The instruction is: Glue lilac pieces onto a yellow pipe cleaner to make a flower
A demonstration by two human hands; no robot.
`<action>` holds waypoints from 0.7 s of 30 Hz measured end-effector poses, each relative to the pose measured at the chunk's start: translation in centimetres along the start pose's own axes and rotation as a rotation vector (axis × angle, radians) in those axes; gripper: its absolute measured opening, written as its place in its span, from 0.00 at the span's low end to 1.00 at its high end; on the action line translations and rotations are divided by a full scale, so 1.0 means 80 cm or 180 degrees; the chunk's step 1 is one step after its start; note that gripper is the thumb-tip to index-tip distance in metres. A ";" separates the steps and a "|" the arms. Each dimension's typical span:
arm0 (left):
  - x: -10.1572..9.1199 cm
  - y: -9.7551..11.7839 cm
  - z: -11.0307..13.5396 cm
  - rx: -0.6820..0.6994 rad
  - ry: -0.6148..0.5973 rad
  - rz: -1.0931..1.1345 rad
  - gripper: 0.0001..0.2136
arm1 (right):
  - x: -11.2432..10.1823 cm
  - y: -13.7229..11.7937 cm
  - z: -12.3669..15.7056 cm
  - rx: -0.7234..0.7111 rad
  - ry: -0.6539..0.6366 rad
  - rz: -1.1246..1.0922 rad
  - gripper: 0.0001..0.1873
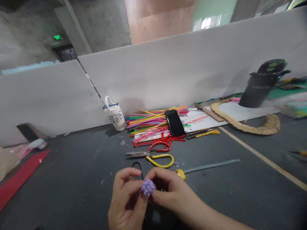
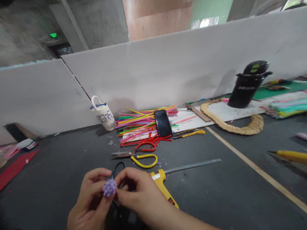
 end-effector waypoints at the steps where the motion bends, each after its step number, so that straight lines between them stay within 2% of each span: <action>1: 0.001 0.002 0.001 -0.0009 0.0019 0.0024 0.05 | 0.000 -0.001 0.000 0.0005 0.0039 -0.0014 0.12; 4: 0.004 0.005 0.000 -0.0452 -0.0005 0.0177 0.06 | -0.001 -0.004 0.002 -0.0135 0.0112 0.0138 0.15; 8: 0.010 0.003 -0.003 -0.1967 -0.0048 0.0719 0.09 | -0.001 -0.002 0.006 -0.0204 0.0078 0.0145 0.14; 10: 0.011 0.001 -0.002 -0.2681 -0.0103 0.0935 0.11 | 0.000 0.000 0.007 -0.0050 0.0063 -0.0053 0.17; 12: 0.012 -0.002 0.000 -0.3193 -0.0265 0.1039 0.12 | 0.001 0.003 0.008 0.0223 0.0042 -0.0246 0.21; 15: 0.010 -0.008 0.003 -0.3607 -0.0528 0.1027 0.15 | 0.004 0.005 0.010 0.0605 0.0040 -0.0423 0.24; 21: 0.009 -0.017 0.003 -0.3837 -0.0695 0.1075 0.16 | 0.007 0.008 0.011 0.0831 0.0053 -0.0552 0.25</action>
Point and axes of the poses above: each hand's wrist, its own z-axis away from the middle knuckle, its own x-axis out of the palm, y = z × x, the point moved 3 cm from there along -z, towards the middle knuckle, and after that the axes turned 13 degrees about y, right-handed, at the moved point
